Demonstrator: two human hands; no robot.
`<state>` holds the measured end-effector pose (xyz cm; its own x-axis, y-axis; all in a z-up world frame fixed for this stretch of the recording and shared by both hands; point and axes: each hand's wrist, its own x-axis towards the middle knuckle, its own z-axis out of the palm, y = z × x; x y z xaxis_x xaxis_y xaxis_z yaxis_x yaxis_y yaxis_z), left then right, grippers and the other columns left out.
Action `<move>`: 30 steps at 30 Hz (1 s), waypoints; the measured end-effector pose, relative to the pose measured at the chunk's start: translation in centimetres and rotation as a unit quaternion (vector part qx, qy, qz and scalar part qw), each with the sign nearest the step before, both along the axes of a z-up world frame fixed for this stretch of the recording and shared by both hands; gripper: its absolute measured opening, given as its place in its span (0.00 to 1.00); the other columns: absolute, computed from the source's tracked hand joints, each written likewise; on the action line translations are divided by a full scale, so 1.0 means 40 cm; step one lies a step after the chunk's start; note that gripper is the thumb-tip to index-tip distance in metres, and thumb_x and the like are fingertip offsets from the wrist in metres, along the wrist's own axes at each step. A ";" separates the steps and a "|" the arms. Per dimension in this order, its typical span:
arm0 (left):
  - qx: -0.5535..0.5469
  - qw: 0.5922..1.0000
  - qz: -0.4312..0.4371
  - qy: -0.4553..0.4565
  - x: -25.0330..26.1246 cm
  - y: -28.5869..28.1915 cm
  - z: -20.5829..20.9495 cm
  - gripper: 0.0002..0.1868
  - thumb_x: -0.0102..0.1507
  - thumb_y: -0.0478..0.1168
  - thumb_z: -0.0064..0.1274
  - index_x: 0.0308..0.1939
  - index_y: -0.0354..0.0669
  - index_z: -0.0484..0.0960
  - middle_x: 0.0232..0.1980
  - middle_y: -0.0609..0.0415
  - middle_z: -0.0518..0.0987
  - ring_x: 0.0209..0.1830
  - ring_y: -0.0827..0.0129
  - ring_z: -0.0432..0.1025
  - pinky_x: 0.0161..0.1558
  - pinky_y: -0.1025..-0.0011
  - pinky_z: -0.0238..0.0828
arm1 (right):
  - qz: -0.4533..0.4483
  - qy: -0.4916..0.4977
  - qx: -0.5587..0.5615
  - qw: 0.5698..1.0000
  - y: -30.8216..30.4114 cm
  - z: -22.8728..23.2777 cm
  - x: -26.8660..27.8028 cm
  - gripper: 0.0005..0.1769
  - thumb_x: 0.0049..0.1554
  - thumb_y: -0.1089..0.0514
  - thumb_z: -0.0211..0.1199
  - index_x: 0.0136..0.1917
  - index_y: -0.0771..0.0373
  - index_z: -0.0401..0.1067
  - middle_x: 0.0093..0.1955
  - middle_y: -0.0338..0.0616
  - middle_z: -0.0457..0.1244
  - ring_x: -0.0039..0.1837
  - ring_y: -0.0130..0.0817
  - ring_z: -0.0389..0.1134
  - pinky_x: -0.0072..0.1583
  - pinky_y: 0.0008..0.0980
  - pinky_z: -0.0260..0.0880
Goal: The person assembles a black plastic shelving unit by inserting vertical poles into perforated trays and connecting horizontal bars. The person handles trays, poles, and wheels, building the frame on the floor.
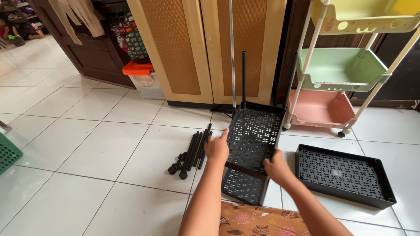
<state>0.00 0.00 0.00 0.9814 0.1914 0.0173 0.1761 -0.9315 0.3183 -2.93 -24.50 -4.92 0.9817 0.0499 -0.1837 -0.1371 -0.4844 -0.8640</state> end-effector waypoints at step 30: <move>-0.110 0.973 -0.199 0.034 -0.137 -0.144 0.133 0.17 0.67 0.44 0.51 0.59 0.64 0.81 0.57 0.59 0.82 0.60 0.58 0.71 0.63 0.60 0.66 | -0.241 -0.164 -0.043 0.956 -0.210 0.075 0.033 0.39 0.58 0.58 0.59 0.78 0.71 0.51 0.64 0.68 0.60 0.60 0.53 0.66 0.60 0.43 0.66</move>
